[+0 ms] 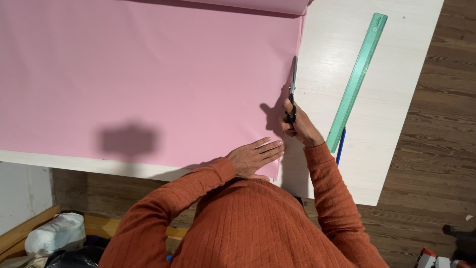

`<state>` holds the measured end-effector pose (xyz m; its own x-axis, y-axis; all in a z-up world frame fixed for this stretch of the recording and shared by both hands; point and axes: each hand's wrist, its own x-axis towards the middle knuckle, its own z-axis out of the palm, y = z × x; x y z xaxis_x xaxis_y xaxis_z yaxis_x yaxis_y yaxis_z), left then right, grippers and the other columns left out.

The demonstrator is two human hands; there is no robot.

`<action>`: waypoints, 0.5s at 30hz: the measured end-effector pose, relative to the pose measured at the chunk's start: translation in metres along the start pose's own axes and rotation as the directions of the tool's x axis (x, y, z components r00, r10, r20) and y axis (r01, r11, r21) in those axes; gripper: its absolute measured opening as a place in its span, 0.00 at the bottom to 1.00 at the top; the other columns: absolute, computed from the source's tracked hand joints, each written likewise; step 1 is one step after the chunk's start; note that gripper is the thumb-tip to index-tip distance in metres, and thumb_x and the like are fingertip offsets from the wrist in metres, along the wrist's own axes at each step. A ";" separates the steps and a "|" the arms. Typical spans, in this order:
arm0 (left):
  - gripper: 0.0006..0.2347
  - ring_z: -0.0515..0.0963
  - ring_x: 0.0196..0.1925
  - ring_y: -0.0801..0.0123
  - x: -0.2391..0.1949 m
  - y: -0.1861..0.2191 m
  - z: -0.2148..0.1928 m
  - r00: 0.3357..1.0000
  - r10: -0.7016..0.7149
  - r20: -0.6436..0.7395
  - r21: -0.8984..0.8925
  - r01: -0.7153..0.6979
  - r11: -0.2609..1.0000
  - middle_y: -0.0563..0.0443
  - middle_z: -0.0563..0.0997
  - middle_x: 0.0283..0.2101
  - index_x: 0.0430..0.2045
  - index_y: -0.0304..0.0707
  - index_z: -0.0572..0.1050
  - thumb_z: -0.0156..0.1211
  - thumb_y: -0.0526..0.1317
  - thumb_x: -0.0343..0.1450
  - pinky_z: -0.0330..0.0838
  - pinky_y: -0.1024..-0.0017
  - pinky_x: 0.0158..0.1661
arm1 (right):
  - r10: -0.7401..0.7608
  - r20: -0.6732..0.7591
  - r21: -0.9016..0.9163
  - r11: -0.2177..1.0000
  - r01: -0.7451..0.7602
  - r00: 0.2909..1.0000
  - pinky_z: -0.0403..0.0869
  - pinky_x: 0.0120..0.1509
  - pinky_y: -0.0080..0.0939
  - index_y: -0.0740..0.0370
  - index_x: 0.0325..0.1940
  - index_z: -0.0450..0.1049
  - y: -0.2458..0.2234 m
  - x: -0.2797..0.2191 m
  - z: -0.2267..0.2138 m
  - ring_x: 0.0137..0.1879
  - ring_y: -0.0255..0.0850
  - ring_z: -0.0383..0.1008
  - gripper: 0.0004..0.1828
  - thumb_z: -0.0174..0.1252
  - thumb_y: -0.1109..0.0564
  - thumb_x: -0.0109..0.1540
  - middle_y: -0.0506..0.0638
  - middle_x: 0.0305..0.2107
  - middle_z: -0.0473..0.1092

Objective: The recorder unrolls a piece of pink leather from a roll, cuts it with scissors, and then uses a ruler and pen to mark lines on the material.

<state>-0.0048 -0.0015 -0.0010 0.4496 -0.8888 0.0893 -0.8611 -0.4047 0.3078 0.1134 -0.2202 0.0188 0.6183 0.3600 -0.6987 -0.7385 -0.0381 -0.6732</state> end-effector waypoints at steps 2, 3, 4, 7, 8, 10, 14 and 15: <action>0.41 0.48 0.83 0.57 0.000 0.000 -0.003 1.000 -0.001 0.001 0.008 0.001 1.000 0.44 0.57 0.79 0.72 0.37 0.60 0.40 0.71 0.72 0.38 0.54 0.81 | 0.004 -0.006 -0.007 1.000 -0.004 1.000 0.44 0.20 0.31 0.53 0.64 0.55 0.007 0.005 -0.003 0.14 0.27 0.44 0.39 0.48 0.20 0.68 0.42 0.12 0.57; 0.41 0.48 0.83 0.57 0.000 0.000 -0.005 1.000 -0.002 0.001 0.017 0.002 1.000 0.44 0.57 0.79 0.72 0.37 0.60 0.40 0.71 0.72 0.38 0.54 0.81 | 0.006 -0.011 -0.014 1.000 -0.006 1.000 0.45 0.20 0.31 0.52 0.63 0.56 0.010 0.008 -0.005 0.15 0.27 0.45 0.39 0.48 0.20 0.68 0.43 0.13 0.58; 0.41 0.48 0.83 0.57 0.000 0.000 -0.006 1.000 -0.002 0.000 0.018 0.002 1.000 0.44 0.57 0.79 0.72 0.37 0.60 0.40 0.71 0.72 0.38 0.54 0.81 | 0.005 -0.011 -0.015 1.000 -0.005 1.000 0.45 0.20 0.31 0.52 0.63 0.56 0.006 0.010 -0.004 0.15 0.27 0.45 0.39 0.48 0.20 0.68 0.43 0.13 0.58; 0.42 0.48 0.83 0.57 0.001 0.003 -0.009 1.000 -0.001 0.007 0.031 0.001 1.000 0.44 0.56 0.79 0.73 0.38 0.58 0.38 0.72 0.72 0.37 0.55 0.81 | 0.016 -0.006 -0.029 0.999 -0.016 1.000 0.45 0.21 0.30 0.48 0.55 0.57 0.000 0.010 -0.003 0.17 0.27 0.43 0.42 0.42 0.12 0.63 0.40 0.14 0.56; 0.42 0.47 0.83 0.57 0.002 0.003 -0.012 1.000 -0.002 0.009 0.036 0.001 0.999 0.45 0.56 0.79 0.74 0.38 0.57 0.38 0.72 0.72 0.37 0.55 0.81 | 0.018 -0.014 -0.031 0.999 -0.019 1.000 0.45 0.21 0.30 0.48 0.55 0.57 -0.001 0.010 -0.004 0.16 0.27 0.44 0.41 0.43 0.12 0.63 0.40 0.14 0.56; 0.42 0.47 0.83 0.57 0.002 0.003 -0.010 1.000 0.003 0.012 0.039 -0.004 0.999 0.45 0.56 0.79 0.74 0.38 0.57 0.38 0.72 0.72 0.37 0.55 0.81 | 0.020 -0.026 -0.029 0.999 -0.020 0.999 0.44 0.21 0.30 0.48 0.54 0.58 0.002 0.011 -0.007 0.16 0.27 0.44 0.40 0.44 0.13 0.64 0.40 0.14 0.56; 0.42 0.47 0.83 0.58 0.001 0.005 -0.007 1.000 -0.002 0.023 0.040 0.001 0.999 0.45 0.56 0.79 0.74 0.38 0.57 0.37 0.72 0.72 0.37 0.55 0.81 | 0.007 -0.014 -0.077 0.997 -0.008 1.000 0.46 0.21 0.31 0.53 0.61 0.54 -0.001 0.012 -0.009 0.16 0.29 0.46 0.45 0.44 0.14 0.65 0.43 0.14 0.58; 0.42 0.47 0.83 0.58 0.002 0.003 -0.009 1.000 0.002 0.026 0.045 -0.003 0.999 0.45 0.56 0.79 0.74 0.39 0.57 0.37 0.72 0.72 0.37 0.55 0.81 | 0.002 -0.022 -0.071 0.997 -0.003 1.000 0.46 0.22 0.32 0.57 0.67 0.51 -0.004 0.012 -0.009 0.15 0.29 0.46 0.48 0.45 0.15 0.66 0.43 0.14 0.57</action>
<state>-0.0050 -0.0025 0.0085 0.4420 -0.8946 0.0655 -0.8722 -0.4116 0.2642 0.1263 -0.2237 0.0109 0.6227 0.3391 -0.7051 -0.7197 -0.1053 -0.6862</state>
